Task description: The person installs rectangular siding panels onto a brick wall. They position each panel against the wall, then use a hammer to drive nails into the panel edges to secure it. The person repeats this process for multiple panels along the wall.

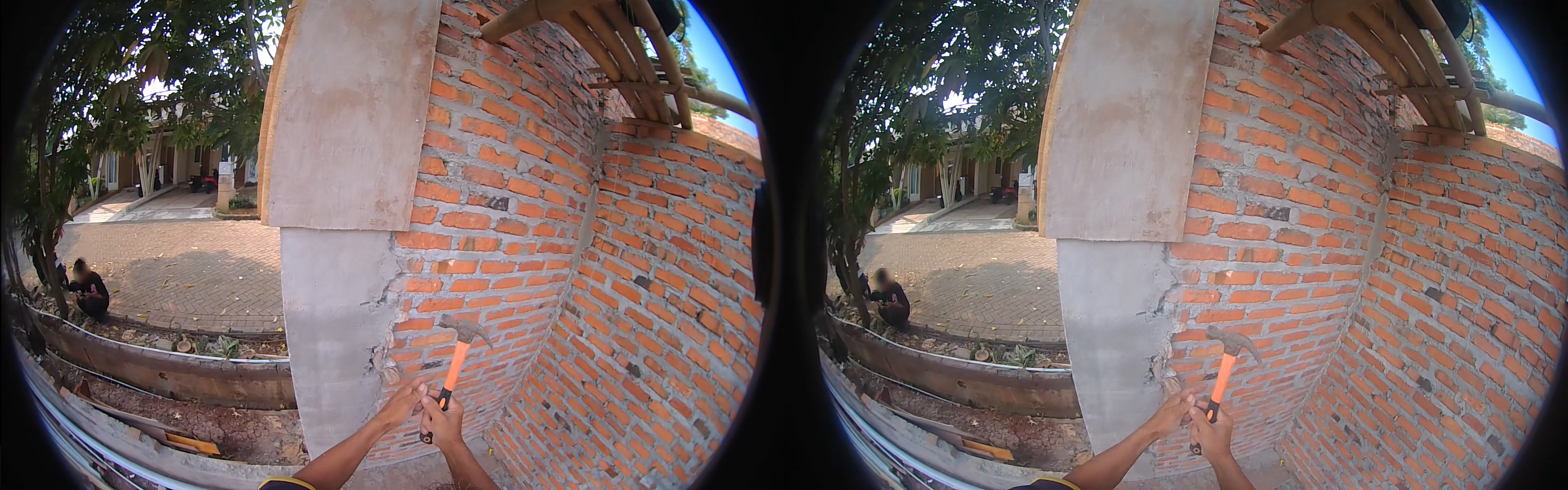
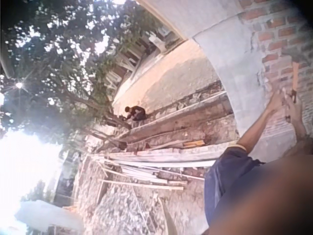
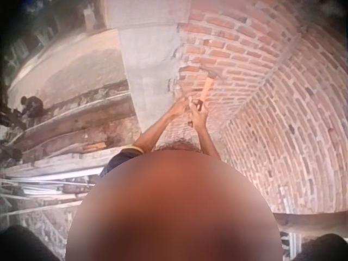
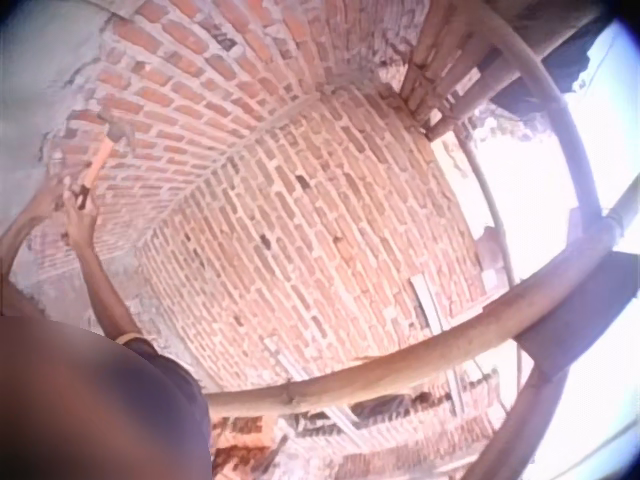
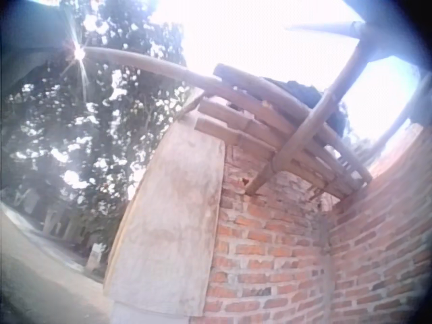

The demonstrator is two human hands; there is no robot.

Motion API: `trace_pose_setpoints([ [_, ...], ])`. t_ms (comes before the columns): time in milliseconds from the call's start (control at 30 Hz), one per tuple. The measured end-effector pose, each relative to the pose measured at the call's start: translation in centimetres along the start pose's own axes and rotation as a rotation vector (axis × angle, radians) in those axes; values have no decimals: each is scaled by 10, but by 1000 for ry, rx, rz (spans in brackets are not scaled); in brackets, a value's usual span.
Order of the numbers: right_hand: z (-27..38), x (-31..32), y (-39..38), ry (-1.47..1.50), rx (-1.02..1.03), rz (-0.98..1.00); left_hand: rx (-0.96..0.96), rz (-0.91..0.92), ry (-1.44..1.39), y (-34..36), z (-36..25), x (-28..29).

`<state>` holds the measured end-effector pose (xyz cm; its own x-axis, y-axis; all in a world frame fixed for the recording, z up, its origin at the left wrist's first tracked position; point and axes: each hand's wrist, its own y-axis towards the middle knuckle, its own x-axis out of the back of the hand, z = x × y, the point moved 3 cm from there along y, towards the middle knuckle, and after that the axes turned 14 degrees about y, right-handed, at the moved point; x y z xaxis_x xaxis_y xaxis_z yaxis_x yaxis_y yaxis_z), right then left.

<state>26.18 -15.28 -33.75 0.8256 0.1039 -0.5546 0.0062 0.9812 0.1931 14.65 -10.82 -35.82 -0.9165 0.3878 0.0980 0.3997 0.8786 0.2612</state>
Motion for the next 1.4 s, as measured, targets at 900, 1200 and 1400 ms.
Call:
trace_pose_setpoints([
  [900,29,-2,-22,-185,185,-118,-173,202,561,-16,-69,16],
  [1200,15,-44,23,-62,176,-132,-434,231,1005,32,-115,80],
  [1400,7,-33,21,-110,214,-222,-731,-171,1159,73,-179,133],
])
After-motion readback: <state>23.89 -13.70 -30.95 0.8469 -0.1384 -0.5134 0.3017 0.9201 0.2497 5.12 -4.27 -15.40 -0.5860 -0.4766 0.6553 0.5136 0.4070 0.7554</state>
